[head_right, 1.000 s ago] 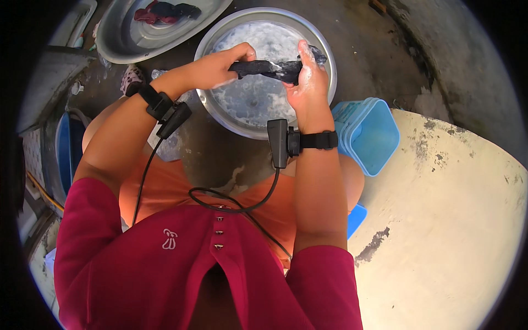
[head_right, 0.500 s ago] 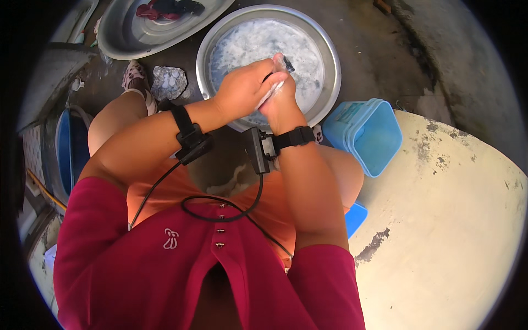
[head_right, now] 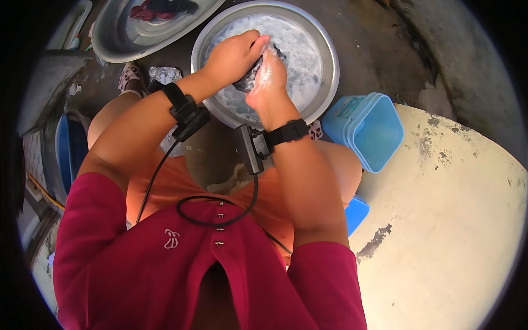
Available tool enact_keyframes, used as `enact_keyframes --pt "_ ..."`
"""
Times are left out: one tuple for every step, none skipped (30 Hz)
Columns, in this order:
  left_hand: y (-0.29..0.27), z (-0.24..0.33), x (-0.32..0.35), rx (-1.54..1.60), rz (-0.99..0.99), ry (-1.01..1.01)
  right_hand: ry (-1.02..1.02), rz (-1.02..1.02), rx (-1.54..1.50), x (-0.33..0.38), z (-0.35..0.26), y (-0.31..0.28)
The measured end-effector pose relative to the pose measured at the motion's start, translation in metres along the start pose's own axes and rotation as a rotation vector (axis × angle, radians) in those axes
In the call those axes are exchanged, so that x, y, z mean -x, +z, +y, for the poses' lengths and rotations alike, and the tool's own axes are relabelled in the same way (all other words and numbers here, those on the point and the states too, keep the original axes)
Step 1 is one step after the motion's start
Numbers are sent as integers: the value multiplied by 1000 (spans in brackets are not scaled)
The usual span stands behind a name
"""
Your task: Hand washing dark clothing items in a soapy basin.
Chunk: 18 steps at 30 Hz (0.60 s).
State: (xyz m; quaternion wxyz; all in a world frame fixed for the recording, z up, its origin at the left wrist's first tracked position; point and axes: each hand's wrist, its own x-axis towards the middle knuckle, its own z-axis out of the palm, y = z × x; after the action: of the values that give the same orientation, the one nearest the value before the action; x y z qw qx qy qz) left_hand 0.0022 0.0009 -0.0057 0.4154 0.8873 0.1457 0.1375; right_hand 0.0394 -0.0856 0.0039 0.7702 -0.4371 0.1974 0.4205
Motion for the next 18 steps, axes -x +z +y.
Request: enact_keyframes --pt "-1 2 0 88 55 -78 -33 18 31 4 0 3" --pt "-1 10 4 291 -75 -222 -30 -78 -52 -5 -3 -5" --pt "7 16 12 292 -76 -222 -8 -60 -109 -6 -11 -10" --pt "15 16 22 397 -25 -122 -44 -13 -106 -3 -16 -7" --pt "17 20 29 504 21 -19 -84 40 -103 2 -22 -4" --pt "15 19 33 439 -20 97 -143 2 -67 8 -23 -2" --pt "16 19 33 440 -16 99 -145 -1 -64 5 -23 -6" --pt "17 19 31 361 53 215 -158 -36 -49 0 -20 -11" --pt "17 18 29 281 121 331 -172 -72 -34 -4 -19 -15" --pt "17 11 25 193 150 372 -120 -110 -86 2 -12 -7" --pt "14 8 21 192 150 371 -119 -110 -87 5 -6 -4" --pt "11 4 16 286 131 296 -77 -124 -37 8 1 -1" --pt "10 2 13 381 111 220 -36 -135 14 11 4 1" --pt "10 0 9 346 156 158 -31 -146 38 13 4 6" --pt "12 -1 11 349 154 156 -31 -142 38 9 4 -3" --pt "14 1 12 413 72 23 -136 -222 188 -1 0 -19" --pt "15 0 14 471 -7 -117 -233 -305 339 -1 -4 -18" --pt "18 0 16 417 45 30 27 -146 -51 -5 -15 -14"
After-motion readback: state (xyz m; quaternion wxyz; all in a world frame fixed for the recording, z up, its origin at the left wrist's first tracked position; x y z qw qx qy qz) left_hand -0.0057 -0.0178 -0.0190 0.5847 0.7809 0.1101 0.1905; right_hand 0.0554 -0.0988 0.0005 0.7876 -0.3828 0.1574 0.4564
